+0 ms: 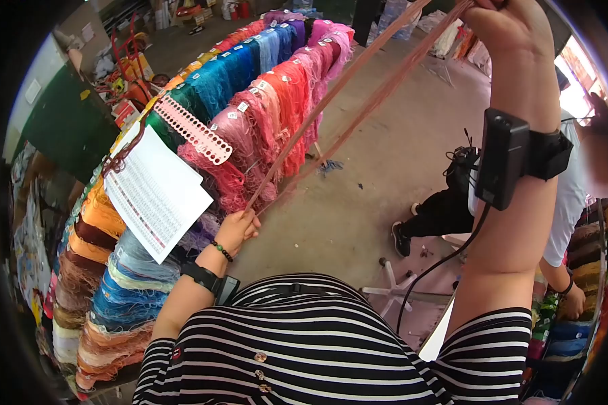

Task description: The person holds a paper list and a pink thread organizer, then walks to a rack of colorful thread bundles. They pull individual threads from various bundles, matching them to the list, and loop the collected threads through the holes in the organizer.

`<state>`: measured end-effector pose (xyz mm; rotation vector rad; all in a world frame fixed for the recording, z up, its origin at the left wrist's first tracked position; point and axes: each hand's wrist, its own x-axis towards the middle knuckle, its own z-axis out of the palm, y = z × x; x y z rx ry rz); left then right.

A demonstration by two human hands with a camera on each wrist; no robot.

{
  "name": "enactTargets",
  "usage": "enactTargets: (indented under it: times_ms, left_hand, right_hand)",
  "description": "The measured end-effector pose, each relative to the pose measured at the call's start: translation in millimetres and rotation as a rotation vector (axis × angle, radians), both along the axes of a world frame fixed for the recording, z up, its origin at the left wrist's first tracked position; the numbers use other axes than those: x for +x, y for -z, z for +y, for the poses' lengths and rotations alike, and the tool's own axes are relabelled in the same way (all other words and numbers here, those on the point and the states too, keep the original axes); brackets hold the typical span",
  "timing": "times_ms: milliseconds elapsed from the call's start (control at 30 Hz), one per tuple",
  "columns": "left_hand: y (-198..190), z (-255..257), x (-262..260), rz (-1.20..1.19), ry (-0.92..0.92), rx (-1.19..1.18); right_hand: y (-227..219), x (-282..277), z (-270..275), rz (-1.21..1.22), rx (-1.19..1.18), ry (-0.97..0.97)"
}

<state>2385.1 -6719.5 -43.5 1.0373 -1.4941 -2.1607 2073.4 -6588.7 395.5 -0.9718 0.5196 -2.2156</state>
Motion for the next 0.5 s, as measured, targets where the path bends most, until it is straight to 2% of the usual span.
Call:
enactTargets:
  times_ms: [33,100,200,300,333,433,500]
  left_hand:
    - [4.1,-2.4,3.0,-0.046,0.044,-0.084]
    - [20.6,-6.5,10.0,-0.134,0.131,-0.245]
    - [38.8,2.7,19.8,-0.145,-0.008,-0.15]
    - [63.7,-5.5,33.9,-0.356,0.025,-0.198]
    - [86.4,-13.4,41.6,-0.419,0.051,-0.256]
    - [80.0,-21.6,48.1,-0.485,0.113,-0.217]
    - [30.4,-17.0,33.9,-0.335,0.049,-0.182]
  right_hand:
    - [-3.0,-3.3,3.6,-0.005,0.006,-0.021]
    - [-0.7,-2.3,2.8,0.038,-0.126,0.003]
    - [-5.4,-21.7,5.1,0.069,-0.15,-0.008]
    - [0.9,-36.4,4.6,0.126,-0.081,-0.007]
    - [7.2,-40.4,3.3,0.16,-0.035,-0.016]
    - [50.4,-36.6,-11.2,0.319,0.167,-0.125]
    - [98.7,-6.6,-21.0,0.415,0.335,-0.284]
